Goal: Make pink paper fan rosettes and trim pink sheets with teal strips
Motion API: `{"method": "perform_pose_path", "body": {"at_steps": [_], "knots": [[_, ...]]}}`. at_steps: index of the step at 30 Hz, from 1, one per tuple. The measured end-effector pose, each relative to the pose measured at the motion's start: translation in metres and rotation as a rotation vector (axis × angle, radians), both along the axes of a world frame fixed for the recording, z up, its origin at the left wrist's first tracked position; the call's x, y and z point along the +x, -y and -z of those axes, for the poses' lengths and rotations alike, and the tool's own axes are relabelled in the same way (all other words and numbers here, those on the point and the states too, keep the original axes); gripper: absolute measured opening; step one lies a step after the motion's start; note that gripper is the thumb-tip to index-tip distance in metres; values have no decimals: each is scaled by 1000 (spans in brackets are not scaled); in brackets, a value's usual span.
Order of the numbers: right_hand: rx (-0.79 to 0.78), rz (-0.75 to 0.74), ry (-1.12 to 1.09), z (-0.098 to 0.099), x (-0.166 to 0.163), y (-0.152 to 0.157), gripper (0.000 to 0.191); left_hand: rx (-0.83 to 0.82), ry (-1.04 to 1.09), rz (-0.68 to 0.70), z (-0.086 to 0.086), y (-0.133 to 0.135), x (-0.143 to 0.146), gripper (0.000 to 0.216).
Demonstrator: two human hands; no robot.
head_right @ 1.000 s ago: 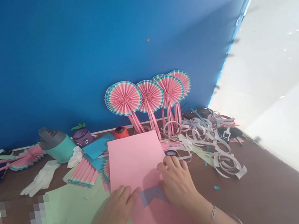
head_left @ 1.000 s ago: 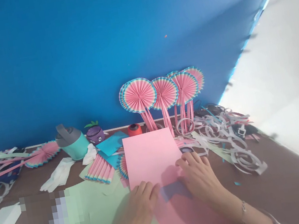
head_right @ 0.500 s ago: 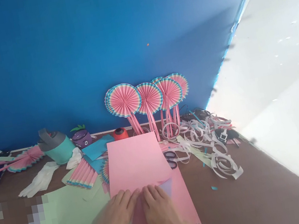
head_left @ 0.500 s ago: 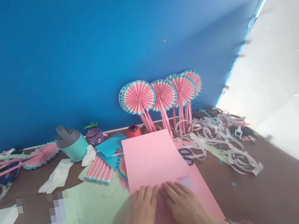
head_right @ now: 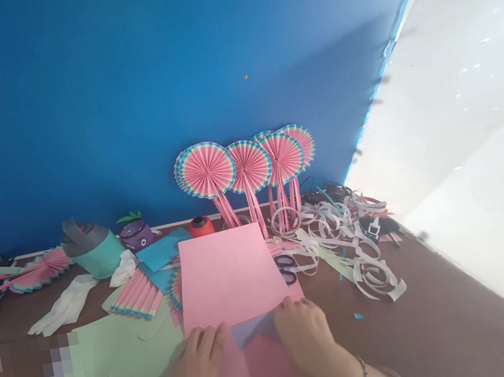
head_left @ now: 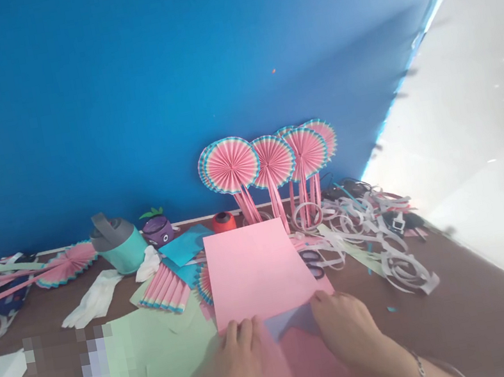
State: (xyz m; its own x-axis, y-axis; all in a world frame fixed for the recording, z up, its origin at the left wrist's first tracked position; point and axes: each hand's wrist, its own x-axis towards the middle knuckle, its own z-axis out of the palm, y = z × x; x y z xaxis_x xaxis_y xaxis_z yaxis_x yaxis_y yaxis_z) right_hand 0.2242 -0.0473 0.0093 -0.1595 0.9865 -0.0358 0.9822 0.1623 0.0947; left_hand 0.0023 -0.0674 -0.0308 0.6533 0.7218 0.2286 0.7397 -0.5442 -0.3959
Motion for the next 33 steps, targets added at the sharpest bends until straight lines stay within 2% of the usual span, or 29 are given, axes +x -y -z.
{"method": "perform_pose_path", "body": {"at_steps": [4,6,9,10,12,14,16,20,24,26,29,33], "knots": [[-23,30,10,-8,17,-9,26,10,0,-96,7,0,-8,61],[-16,46,15,-11,22,-13,25,-7,-1,-96,11,-2,-11,61],[115,78,-14,-17,22,-16,24,-40,-18,-64,11,-3,-13,62],[183,48,-46,-19,20,-17,23,-52,-25,-59,10,-3,-13,63],[285,-117,-133,-18,15,-19,18,-70,-31,-50,6,-2,-13,62],[291,-348,-201,-12,9,-21,15,-71,-19,-47,2,-1,-13,61],[250,-506,-198,-1,4,-23,16,-75,5,-42,-2,-1,-13,60],[226,-518,-89,17,-1,-26,13,-136,68,-33,-4,-4,-13,62],[187,-502,-14,13,-1,-27,15,-177,104,-35,-4,-4,-18,62],[154,-520,5,9,0,-27,16,-192,90,-75,-7,-4,-23,54],[143,-551,-1,7,2,-27,17,-273,78,-237,-19,-8,-31,34],[263,-545,-78,15,4,-25,21,-325,234,-376,-39,-21,-35,22]]}}
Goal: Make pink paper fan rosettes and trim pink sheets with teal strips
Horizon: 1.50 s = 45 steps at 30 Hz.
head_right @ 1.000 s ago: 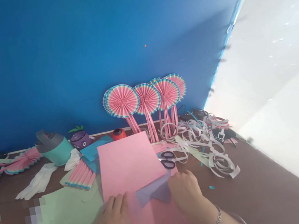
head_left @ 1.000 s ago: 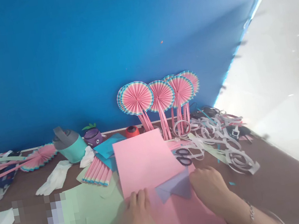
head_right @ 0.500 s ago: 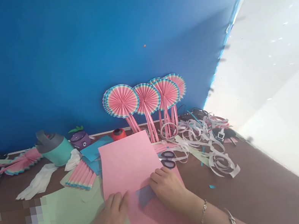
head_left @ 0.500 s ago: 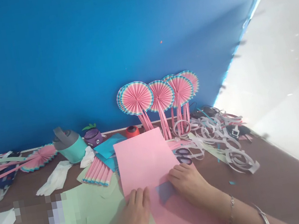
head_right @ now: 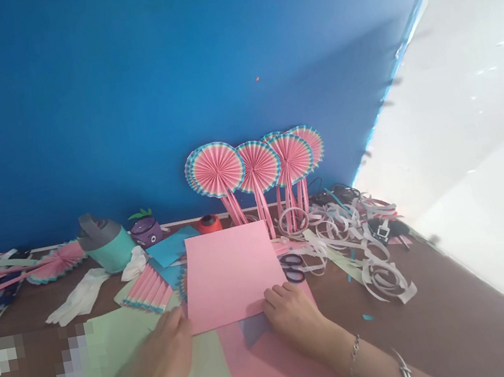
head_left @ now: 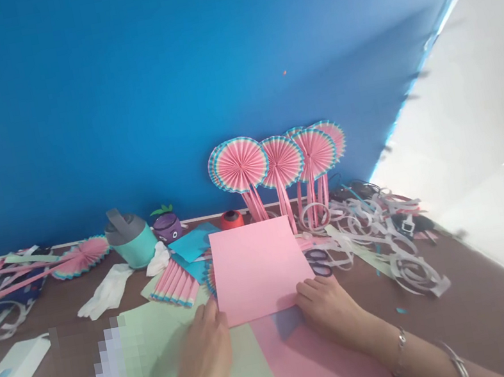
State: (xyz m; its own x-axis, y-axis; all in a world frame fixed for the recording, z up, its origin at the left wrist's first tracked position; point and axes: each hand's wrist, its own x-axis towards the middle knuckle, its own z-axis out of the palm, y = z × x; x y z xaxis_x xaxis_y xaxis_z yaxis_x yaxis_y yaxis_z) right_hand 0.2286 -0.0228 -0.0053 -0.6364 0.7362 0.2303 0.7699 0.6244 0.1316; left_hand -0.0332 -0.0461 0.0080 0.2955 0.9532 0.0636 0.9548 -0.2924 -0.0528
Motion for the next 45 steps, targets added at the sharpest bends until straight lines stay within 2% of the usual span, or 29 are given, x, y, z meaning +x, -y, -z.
{"method": "perform_pose_path", "body": {"at_steps": [1,4,6,8,11,20,24,31,37,41,45], "knots": [[21,7,-39,2,1,1,22,43,70,-8,-4,-3,1,26],[37,24,-133,6,4,2,21,117,282,178,-10,-5,7,28],[28,18,-159,6,5,3,21,71,331,284,-9,-4,12,22],[8,2,-169,4,7,3,20,-6,300,312,-7,-1,16,20],[-51,-11,-198,1,8,2,21,-82,240,296,-4,1,18,24],[-291,23,-367,-14,9,0,31,-112,203,251,5,-7,14,26],[-391,102,-516,-19,8,0,28,-139,355,175,2,-11,16,28],[-514,255,-643,-9,8,-8,30,-170,549,22,-9,-12,19,25],[-415,283,-630,-4,6,-10,25,-165,430,20,-5,-13,20,30],[-411,318,-622,0,5,-11,24,-135,334,51,-4,-14,21,31],[-412,342,-610,-2,4,-10,21,-116,248,100,-9,-11,22,29]]}}
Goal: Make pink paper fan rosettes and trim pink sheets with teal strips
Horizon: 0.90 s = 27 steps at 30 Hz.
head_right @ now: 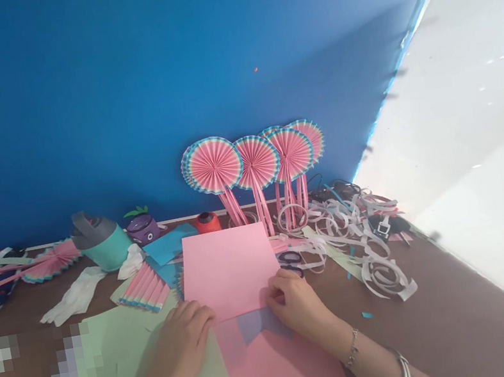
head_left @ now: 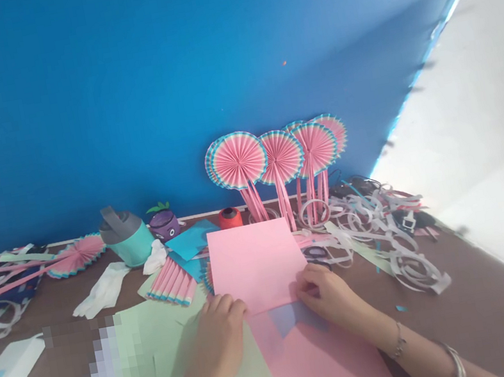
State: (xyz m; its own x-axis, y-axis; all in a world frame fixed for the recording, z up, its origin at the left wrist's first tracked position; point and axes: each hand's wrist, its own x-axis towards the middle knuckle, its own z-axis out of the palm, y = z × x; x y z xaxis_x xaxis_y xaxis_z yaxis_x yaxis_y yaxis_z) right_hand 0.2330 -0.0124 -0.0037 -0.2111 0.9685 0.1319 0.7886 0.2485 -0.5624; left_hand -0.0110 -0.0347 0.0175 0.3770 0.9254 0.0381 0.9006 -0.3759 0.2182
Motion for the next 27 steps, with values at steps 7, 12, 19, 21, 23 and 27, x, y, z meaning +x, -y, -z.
{"method": "perform_pose_path", "body": {"at_steps": [7,12,19,21,23,27], "knots": [[72,17,165,-11,-3,5,12,151,-51,147,10,11,2,46],[310,-125,339,-2,-9,14,23,211,-127,263,26,13,6,49],[403,-321,515,9,-23,27,28,314,-363,261,32,21,12,56],[428,-296,550,8,-26,32,33,341,-382,232,39,24,13,61],[444,-256,592,9,-29,38,39,371,-381,188,46,26,13,64],[505,-136,728,22,-29,48,49,378,-375,86,53,26,9,66]]}}
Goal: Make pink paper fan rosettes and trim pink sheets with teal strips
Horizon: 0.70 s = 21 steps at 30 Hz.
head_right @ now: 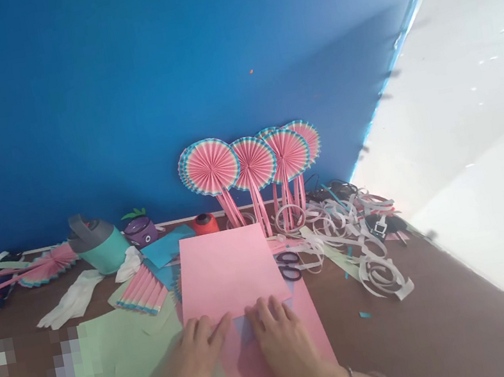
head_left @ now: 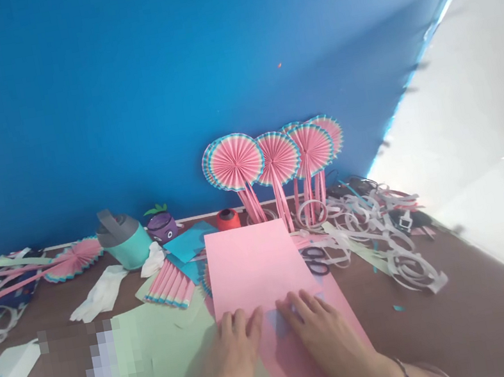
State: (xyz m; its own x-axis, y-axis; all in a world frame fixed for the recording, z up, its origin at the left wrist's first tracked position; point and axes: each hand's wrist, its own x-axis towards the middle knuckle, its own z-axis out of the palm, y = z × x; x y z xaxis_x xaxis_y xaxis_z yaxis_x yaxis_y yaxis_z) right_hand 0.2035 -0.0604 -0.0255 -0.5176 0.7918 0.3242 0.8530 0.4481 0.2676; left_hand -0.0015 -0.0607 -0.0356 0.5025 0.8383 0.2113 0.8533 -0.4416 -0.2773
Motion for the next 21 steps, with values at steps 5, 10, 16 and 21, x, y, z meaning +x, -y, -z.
{"method": "perform_pose_path", "body": {"at_steps": [5,10,16,21], "knots": [[10,71,48,13,9,-1,56,-20,-7,-55,9,-4,-4,78],[-168,132,16,-6,17,-9,46,-67,-1,-61,8,-6,-6,78],[-370,84,-13,-31,29,-23,32,-245,-149,43,-43,-5,-9,53],[-333,-86,-21,-33,41,-35,24,-403,-51,-18,-65,-9,-8,42]]}}
